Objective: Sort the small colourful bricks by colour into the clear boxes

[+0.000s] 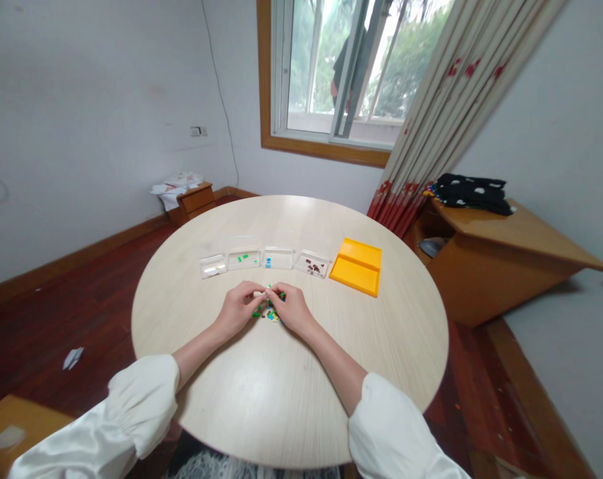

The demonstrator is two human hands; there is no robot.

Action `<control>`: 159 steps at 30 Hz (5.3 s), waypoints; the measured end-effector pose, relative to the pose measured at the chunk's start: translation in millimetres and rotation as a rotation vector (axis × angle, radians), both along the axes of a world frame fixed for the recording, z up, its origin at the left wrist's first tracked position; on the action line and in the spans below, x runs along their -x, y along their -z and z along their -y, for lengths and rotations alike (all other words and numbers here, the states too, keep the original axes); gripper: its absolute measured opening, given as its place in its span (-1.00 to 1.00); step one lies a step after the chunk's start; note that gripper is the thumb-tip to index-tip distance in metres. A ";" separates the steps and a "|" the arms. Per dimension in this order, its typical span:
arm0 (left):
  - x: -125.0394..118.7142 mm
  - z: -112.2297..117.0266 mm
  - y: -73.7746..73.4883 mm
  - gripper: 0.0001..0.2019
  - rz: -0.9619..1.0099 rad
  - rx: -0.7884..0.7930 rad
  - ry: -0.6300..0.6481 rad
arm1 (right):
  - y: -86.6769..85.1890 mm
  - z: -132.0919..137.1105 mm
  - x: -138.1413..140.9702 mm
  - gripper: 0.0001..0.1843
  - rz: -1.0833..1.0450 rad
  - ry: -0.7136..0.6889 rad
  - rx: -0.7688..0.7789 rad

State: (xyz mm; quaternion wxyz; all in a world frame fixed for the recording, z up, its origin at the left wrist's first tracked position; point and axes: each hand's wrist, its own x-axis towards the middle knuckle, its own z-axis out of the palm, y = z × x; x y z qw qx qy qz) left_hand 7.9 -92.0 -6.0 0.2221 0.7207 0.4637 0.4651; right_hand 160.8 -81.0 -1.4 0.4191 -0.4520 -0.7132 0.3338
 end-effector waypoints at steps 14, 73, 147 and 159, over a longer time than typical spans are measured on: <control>0.8 -4.1 7.4 -0.92 0.009 -0.028 -0.021 | 1.2 0.5 -1.2 -0.73 0.039 0.001 -0.035; 23.3 -33.2 2.7 -0.78 -0.299 0.199 0.065 | -15.0 -46.2 -112.5 -0.79 0.595 0.732 -0.100; 6.7 -33.3 -1.8 -0.64 0.635 0.549 0.165 | 5.4 -17.1 2.4 -0.82 0.066 0.056 -0.249; 6.3 -34.2 2.3 -0.60 0.743 0.649 0.196 | 11.1 -18.9 2.3 -0.90 0.065 0.002 -0.300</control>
